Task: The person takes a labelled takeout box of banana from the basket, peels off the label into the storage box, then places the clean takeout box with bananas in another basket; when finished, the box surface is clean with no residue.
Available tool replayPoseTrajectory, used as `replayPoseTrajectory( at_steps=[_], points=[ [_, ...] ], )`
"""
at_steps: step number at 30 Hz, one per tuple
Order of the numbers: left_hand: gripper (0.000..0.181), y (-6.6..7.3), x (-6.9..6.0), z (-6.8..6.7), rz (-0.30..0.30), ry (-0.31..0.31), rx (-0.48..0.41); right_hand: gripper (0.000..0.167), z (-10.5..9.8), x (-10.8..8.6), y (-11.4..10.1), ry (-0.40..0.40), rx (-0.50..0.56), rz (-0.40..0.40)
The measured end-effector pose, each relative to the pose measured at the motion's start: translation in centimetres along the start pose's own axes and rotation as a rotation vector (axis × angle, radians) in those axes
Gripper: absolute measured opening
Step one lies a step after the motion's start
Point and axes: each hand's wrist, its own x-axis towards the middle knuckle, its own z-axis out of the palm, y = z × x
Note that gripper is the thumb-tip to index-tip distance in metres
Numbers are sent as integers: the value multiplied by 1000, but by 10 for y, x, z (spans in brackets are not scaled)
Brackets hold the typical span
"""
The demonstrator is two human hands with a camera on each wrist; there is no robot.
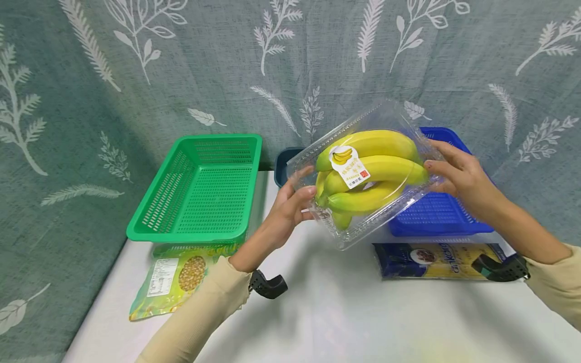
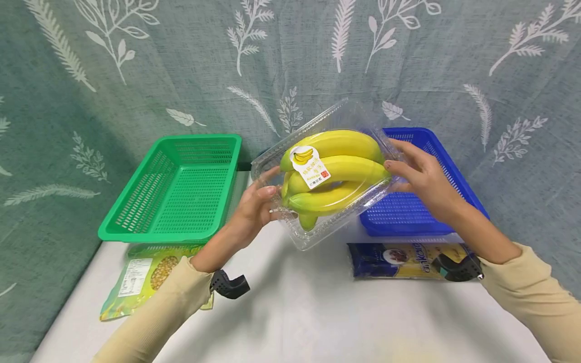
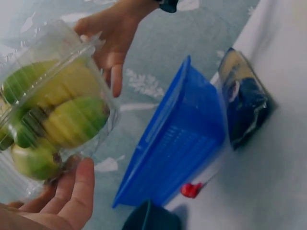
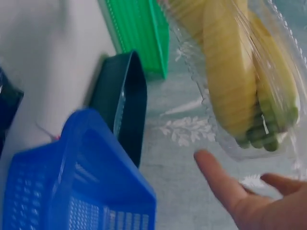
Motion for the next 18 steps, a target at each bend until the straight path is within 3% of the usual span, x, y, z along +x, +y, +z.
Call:
replayPoseTrajectory(
  at_steps=[2,4,10,15,18],
  points=[
    [89,2,-2,-5,-5,-7,1,48,2,0,3,-72,128,-26],
    [89,4,-4,-9,-10,-5,0,44,6,-1,4,-111,189,-52],
    [121,15,-13,-21,-2,46,0,40,21,-6,4,-142,202,-50],
    [92,24,-23,-30,61,57,61,39,40,-13,2,-151,209,-35],
    [80,29,-30,-34,79,49,115,39,50,-18,0,-140,116,-7]
  ],
)
